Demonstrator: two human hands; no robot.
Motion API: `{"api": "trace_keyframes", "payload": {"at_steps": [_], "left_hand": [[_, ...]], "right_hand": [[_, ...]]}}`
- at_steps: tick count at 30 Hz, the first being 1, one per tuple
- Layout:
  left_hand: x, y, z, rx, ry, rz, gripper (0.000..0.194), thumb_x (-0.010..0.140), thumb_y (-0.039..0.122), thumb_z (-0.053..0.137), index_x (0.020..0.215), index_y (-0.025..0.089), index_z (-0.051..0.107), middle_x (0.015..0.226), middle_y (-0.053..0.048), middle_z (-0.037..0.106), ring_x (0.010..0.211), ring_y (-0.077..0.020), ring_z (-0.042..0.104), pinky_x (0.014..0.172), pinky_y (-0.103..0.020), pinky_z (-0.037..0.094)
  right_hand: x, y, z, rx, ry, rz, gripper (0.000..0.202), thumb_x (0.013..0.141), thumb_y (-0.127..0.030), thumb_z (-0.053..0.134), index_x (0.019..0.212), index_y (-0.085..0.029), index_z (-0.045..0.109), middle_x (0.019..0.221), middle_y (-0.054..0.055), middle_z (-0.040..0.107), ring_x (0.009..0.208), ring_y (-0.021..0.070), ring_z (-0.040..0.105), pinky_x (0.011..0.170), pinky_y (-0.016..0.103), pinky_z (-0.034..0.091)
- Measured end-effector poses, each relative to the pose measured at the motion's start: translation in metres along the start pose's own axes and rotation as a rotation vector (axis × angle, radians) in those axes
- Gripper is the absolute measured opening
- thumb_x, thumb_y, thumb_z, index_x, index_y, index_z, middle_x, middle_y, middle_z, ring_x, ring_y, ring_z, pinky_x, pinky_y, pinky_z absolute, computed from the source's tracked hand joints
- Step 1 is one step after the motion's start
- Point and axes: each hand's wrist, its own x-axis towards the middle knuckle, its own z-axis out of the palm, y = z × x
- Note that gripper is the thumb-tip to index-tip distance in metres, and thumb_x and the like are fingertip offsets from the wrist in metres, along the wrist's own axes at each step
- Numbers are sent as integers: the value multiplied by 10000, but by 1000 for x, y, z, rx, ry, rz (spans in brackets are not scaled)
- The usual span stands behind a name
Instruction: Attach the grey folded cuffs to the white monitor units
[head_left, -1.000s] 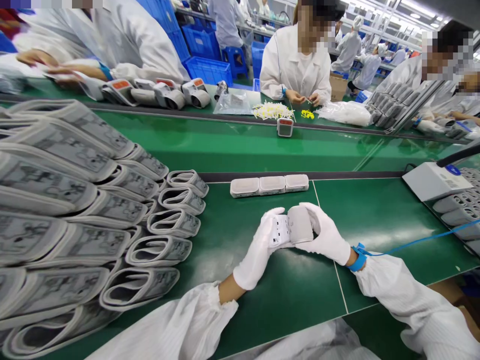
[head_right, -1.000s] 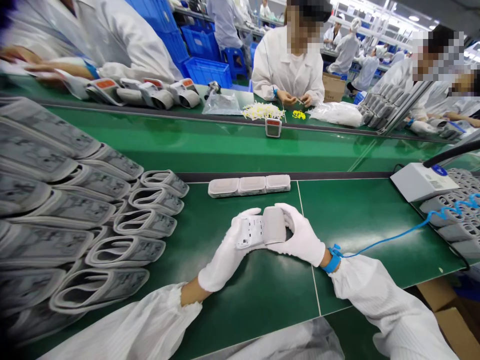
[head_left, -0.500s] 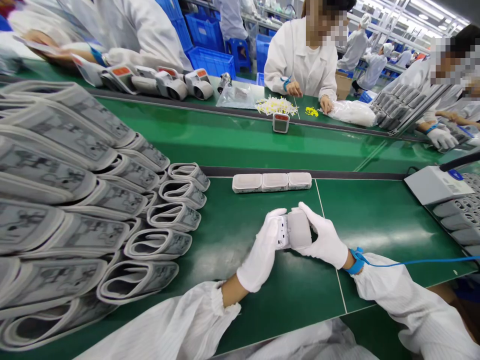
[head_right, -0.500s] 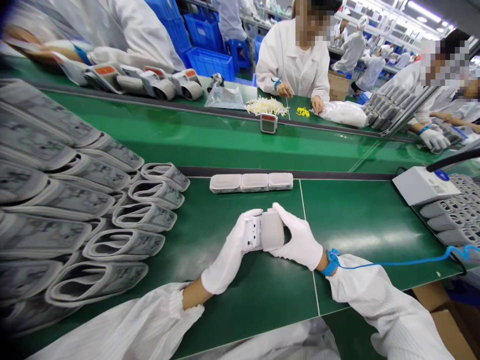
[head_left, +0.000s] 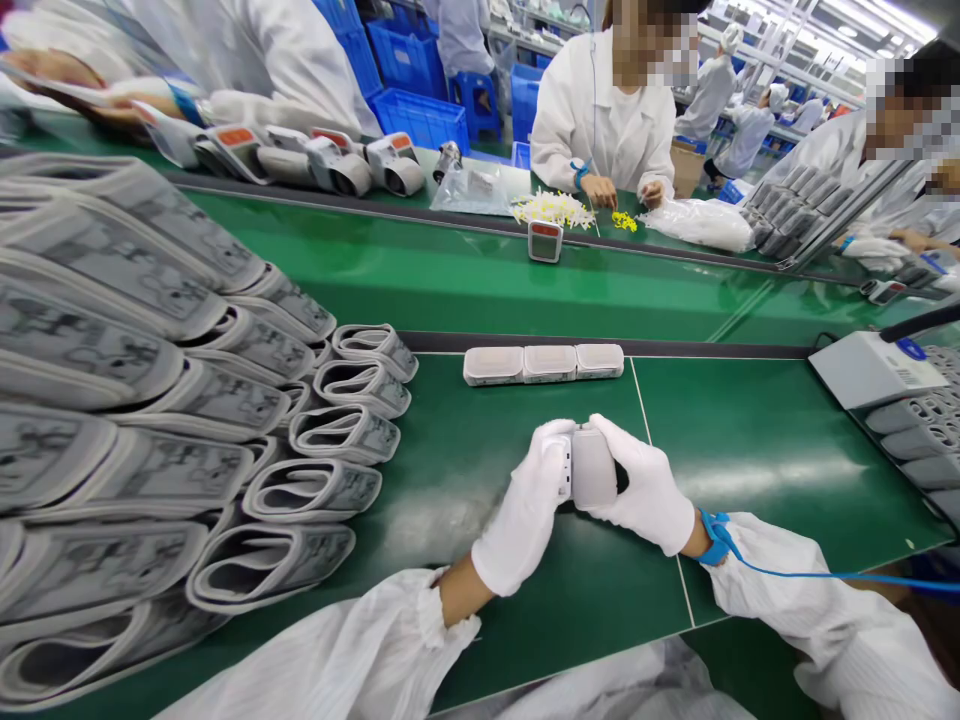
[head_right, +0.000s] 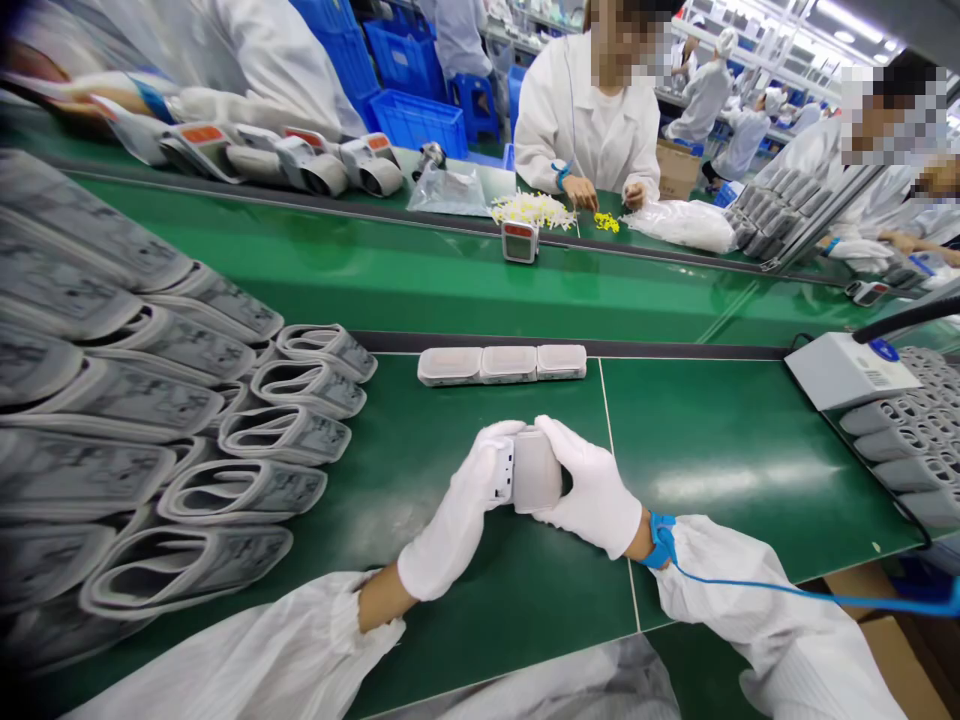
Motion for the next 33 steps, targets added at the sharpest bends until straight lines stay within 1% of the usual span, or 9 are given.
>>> {"api": "trace_keyframes", "payload": {"at_steps": [4,9,12,15,20,23,26,30,33], "left_hand": [[0,1,-1,75,-16,-11,535,934,587,609,1355,257,596,1352,-94,625,1207,-302,594,1003,-392,518],[1,9,-2,34,-126,16,1004,697,277,884,1577,256,400,1409,-114,622,1362,-378,535,1121,-437,475],[4,14,-4,140,-144,77,964,727,238,850,1584,213,408,1479,-154,583,1417,-388,503,1176,-453,423],[9,15,-7,427,-172,165,820,867,280,696,1608,173,361,1509,-180,562,1362,-367,572,1168,-472,431],[12,11,-11,745,-154,184,819,872,212,582,1632,179,280,1411,-156,653,1185,-314,704,976,-404,583],[14,10,-14,708,-32,192,788,790,134,602,1554,222,427,1337,-94,709,1160,-283,716,940,-357,596],[17,9,-19,557,28,240,674,771,106,617,1430,229,551,1335,-62,710,1213,-254,686,998,-334,563],[19,6,-23,350,-86,241,483,806,127,641,1282,202,630,1286,-68,720,1115,-230,703,927,-311,568],[17,5,-22,302,-131,255,302,821,130,635,1113,195,681,1112,-43,750,971,-198,700,859,-287,558]], "right_hand": [[-5,-1,3,-9,22,12,950,734,-313,872,1581,-331,443,1522,26,558,1359,325,598,1179,441,507],[-10,4,7,42,99,103,1017,704,-404,893,1592,-271,417,1516,83,564,1352,360,596,1147,444,517],[-8,4,6,44,144,141,1026,667,-441,908,1562,-238,448,1504,110,570,1328,379,604,1119,437,520],[-2,-2,2,62,105,198,821,735,-410,848,1468,-213,534,1236,82,711,1035,281,709,889,344,597],[1,-19,-1,69,43,244,633,743,-293,776,1340,-181,598,859,-12,665,689,133,554,650,243,516],[-1,-19,-2,106,-11,204,667,775,-330,761,1391,-167,565,901,4,686,724,149,587,691,259,541],[0,-7,-4,206,-41,111,524,968,-379,572,1438,-145,570,1026,57,735,870,193,682,853,318,583],[8,13,-10,238,55,26,408,1046,-396,527,1372,-185,654,1188,88,740,1060,217,713,1010,356,563],[11,17,-12,186,-20,-107,406,1031,-430,578,1354,-199,664,1335,118,680,1228,242,653,1088,379,522]]}}
